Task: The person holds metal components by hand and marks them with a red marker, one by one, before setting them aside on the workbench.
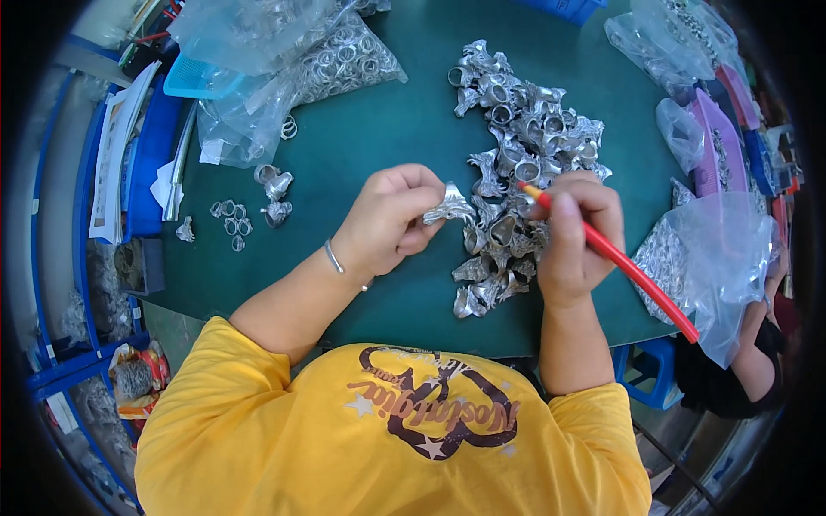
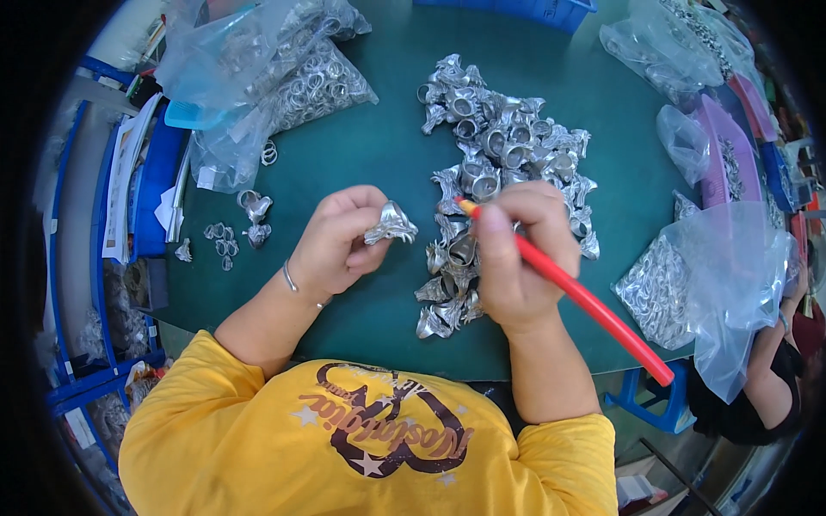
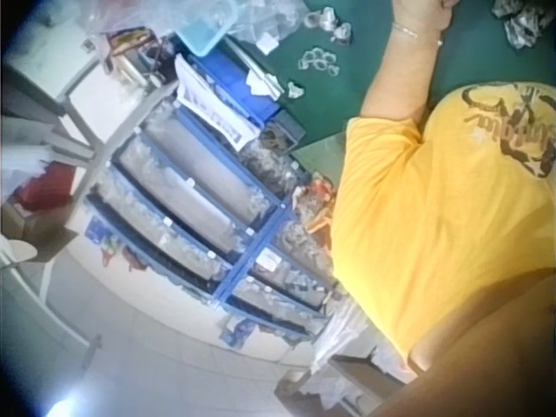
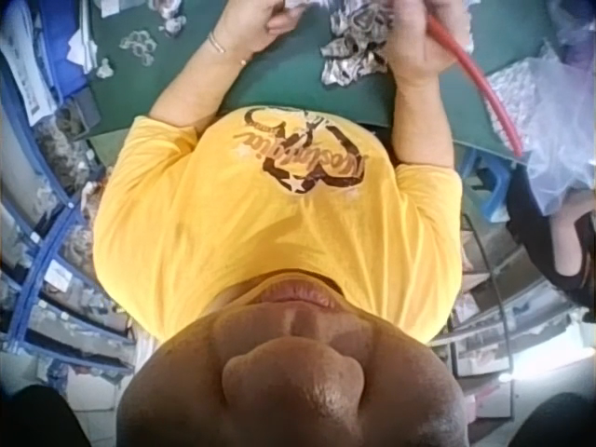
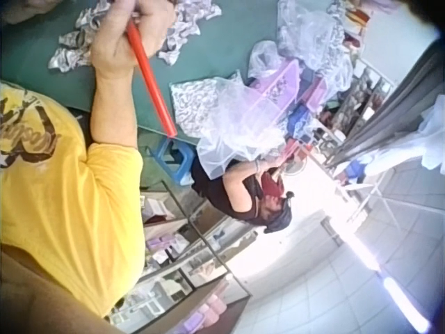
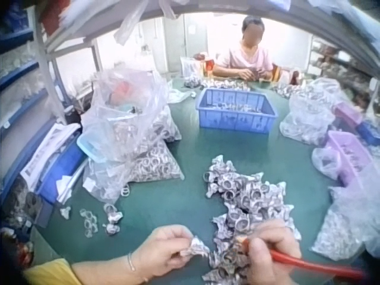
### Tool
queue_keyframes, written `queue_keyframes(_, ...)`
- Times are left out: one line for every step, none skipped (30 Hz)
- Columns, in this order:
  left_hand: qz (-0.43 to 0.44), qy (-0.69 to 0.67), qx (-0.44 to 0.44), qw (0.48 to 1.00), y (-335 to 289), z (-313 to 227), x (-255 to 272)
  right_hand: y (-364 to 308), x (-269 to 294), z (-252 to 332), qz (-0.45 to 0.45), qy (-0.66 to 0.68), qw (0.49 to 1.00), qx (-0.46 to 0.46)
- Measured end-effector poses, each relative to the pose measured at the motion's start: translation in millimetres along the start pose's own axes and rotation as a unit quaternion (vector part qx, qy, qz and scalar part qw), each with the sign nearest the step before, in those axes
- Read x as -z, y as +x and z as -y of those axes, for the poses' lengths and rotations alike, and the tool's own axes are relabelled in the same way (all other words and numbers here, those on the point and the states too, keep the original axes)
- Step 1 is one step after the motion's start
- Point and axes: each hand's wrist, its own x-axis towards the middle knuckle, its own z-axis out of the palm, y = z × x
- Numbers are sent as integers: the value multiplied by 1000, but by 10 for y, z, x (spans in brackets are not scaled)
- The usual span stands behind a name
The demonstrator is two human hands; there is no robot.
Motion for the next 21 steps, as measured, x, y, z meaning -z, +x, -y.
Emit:
queue_keyframes(-65, 76, -117, 988, -17, 16, -88, 46, 48, -11, -22, -3, 999, 32)
queue_keyframes(-128, 148, -232, 953, -49, 27, -167, 77, 78, 25, -49, 17, 998, 25)
queue_keyframes(-130, 201, -366, 899, -89, -10, -228, 112, 139, 16, -65, 15, 997, 41)
queue_keyframes(-122, 256, -505, 815, -129, -128, -290, 126, 185, -3, -80, 14, 995, 55)
queue_keyframes(-147, 329, -631, 687, -126, -356, -294, 135, 178, 18, -111, 21, 993, 29)
queue_keyframes(-181, 409, -703, 553, -221, -655, -274, 129, 172, 28, -117, 20, 992, 31)
queue_keyframes(-188, 457, -754, 432, -392, -1035, -234, 161, 142, 62, -117, 31, 992, 23)
queue_keyframes(-239, 424, -818, 306, -377, -1300, -272, 169, 143, 63, -118, 32, 992, 15)
queue_keyframes(-254, 401, -837, 272, -374, -1589, -221, 168, 153, 68, -115, 27, 993, 23)
queue_keyframes(-323, 456, -806, 193, -343, -1914, -56, 162, 163, 79, -118, 28, 992, 26)
queue_keyframes(-401, 562, -683, 238, -376, -2061, 28, 161, 150, 84, -118, 24, 992, 26)
queue_keyframes(-426, 652, -577, 247, -321, -2128, 57, 166, 161, 92, -121, 19, 992, 27)
queue_keyframes(-393, 659, -611, 197, -257, -2042, -23, 168, 165, 81, -127, 20, 991, 27)
queue_keyframes(-358, 662, -642, 146, -168, -1890, -118, 176, 166, 69, -126, 18, 992, 26)
queue_keyframes(-321, 674, -648, 150, -118, -1600, -266, 178, 171, 48, -126, 14, 992, 24)
queue_keyframes(-302, 657, -630, 283, 26, -1167, -366, 162, 176, 16, -130, 8, 991, 22)
queue_keyframes(-242, 667, -572, 411, 122, -816, -446, 159, 172, 7, -132, 11, 991, 18)
queue_keyframes(-213, 700, -444, 517, 197, -539, -456, 169, 160, 26, -132, 18, 991, 16)
queue_keyframes(-184, 735, -329, 564, 310, -343, -420, 164, 149, 26, -131, 18, 991, 12)
queue_keyframes(-166, 747, -245, 595, 477, -139, -295, 163, 150, 25, -128, 16, 991, 14)
queue_keyframes(-168, 766, -181, 593, 571, 3, -249, 158, 147, 17, -122, 11, 992, 14)
